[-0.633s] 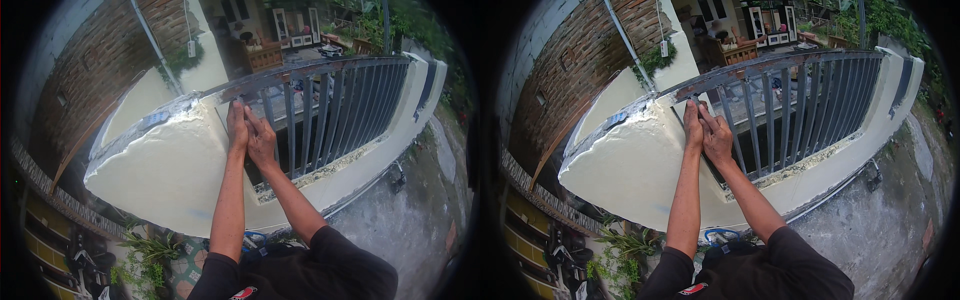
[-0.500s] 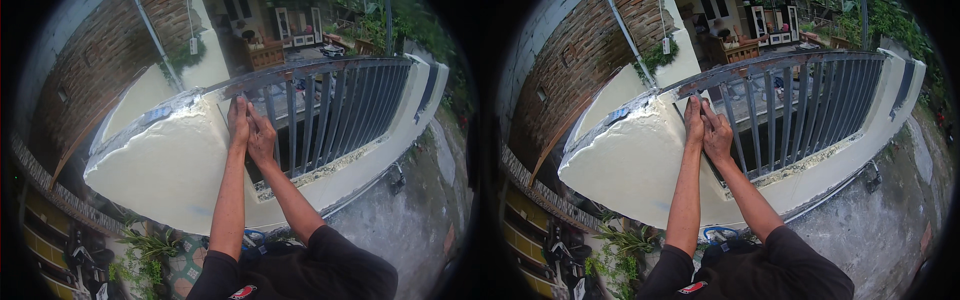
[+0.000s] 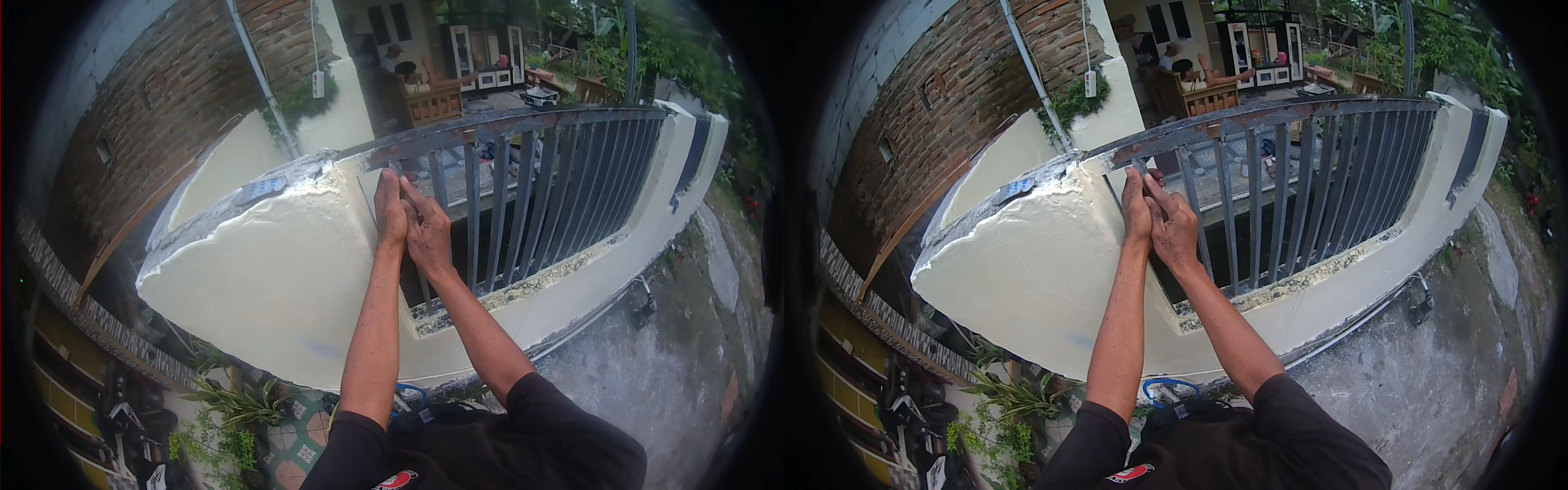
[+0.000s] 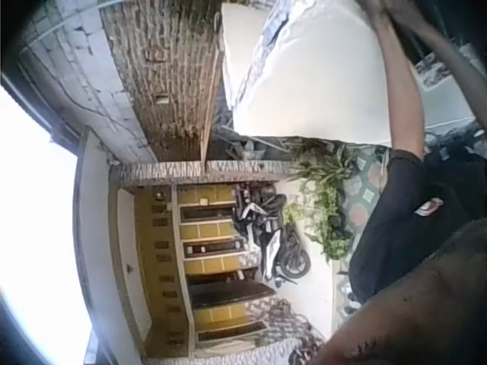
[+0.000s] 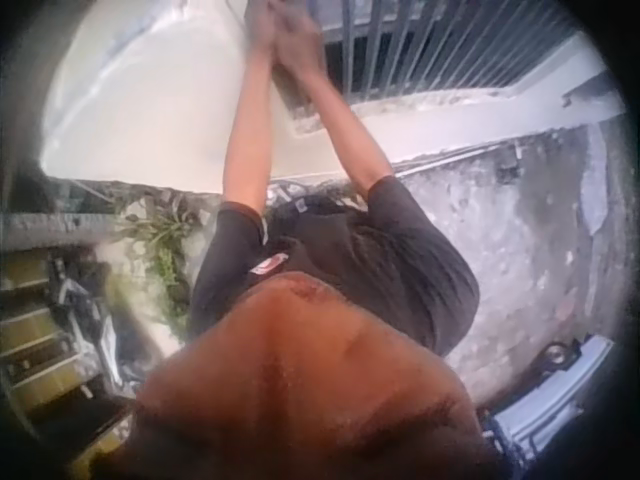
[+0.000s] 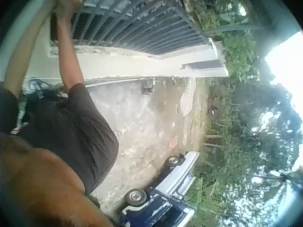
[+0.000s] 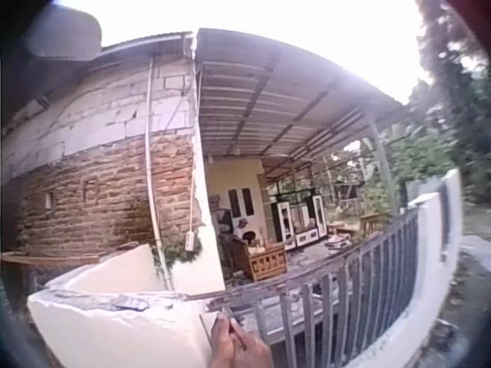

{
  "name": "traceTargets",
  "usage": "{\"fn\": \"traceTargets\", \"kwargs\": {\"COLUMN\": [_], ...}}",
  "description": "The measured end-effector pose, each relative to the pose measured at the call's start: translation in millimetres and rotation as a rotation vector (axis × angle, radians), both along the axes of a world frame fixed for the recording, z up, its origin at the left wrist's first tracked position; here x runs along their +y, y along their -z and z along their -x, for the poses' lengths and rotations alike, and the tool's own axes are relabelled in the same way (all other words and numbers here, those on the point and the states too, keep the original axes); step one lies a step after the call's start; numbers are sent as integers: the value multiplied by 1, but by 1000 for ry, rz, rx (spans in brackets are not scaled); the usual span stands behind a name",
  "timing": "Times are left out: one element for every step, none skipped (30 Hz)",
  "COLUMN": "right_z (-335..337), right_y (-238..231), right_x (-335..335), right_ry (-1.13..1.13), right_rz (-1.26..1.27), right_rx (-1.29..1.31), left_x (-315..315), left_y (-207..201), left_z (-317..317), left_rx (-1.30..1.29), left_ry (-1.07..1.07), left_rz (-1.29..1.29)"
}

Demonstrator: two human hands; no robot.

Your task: Scraping and preparing a metal gate for painting.

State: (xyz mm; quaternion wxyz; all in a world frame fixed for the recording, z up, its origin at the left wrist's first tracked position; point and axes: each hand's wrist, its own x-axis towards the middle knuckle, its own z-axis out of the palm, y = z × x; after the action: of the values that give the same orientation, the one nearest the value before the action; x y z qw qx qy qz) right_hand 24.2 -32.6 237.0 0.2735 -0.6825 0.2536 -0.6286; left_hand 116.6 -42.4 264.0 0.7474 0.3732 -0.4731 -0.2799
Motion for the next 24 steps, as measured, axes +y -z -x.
{"fn": "traceTargets", "kwargs": {"right_z": [-3, -6, -11, -15, -17, -13, -10, -8, -6, -4, -2, -4, -6, -8, -8, -9, -11, -13, -15, -18, -18, -17, -15, -15], "right_y": [4, 8, 7, 8, 8, 9, 10, 13, 13, 13, 13, 11, 9, 7, 9, 10, 10, 10, 10, 10, 12, 15, 18, 17], "right_x": [-3, -6, -6, -7, -10, -13, -15, -15, -17, -19, -22, -20, -17, -15, -14, -13, -14, -14, -14, -15, -20, -22, -23, -22], "right_ry": [28, 37, 83, 128, 122, 109, 96, 95, 56, 19, 27, 21, 15, 18, 29, 38, 35, 78, 119, 112, 140, 163, 163, 153], "right_rz": [3, 1, 32, 64, 63, 46, 29, 25, 48, 70, 71, 102, 132, 130, 115, 100, 98, 114, 130, 129, 109, 89, 51, 52], "right_rx": [-69, -68, -152, -236, -237, -277, -318, -315, -278, -242, -246, -227, -207, -215, -194, -173, -174, -175, -174, -172, -265, -355, -327, -323], "left_x": [-1, -1, -2, -7, -13, -16, -14, -11, -9, -7, -6, -4, -4, -5, -5, -6, -7, -7, -7, -10, -14, -13, -8, -8], "left_y": [-3, -6, -7, -10, -12, -12, -11, -9, -8, -7, -6, -3, -1, 1, 2, 3, 3, 1, -1, -3, -8, -12, -16, -14], "left_z": [5, 9, 7, 8, 11, 15, 16, 17, 17, 18, 18, 11, 6, 1, 1, 0, -1, -2, -4, -2, 9, 18, 23, 20], "left_rx": [-70, -140, -137, -138, -223, -304, -275, -273, -253, -235, -239, -170, -101, -108, -79, -48, -49, -40, -29, -27, -138, -246, -212, -208], "left_ry": [-52, -105, -104, -109, -213, -314, -256, -257, -231, -203, -196, -139, -82, -79, -68, -59, -62, -47, -34, -41, -124, -211, -173, -182], "left_rz": [19, 39, 40, 39, 111, 178, 127, 123, 121, 119, 121, 85, 47, 45, 48, 51, 49, 33, 18, 17, 64, 109, 57, 57]}}
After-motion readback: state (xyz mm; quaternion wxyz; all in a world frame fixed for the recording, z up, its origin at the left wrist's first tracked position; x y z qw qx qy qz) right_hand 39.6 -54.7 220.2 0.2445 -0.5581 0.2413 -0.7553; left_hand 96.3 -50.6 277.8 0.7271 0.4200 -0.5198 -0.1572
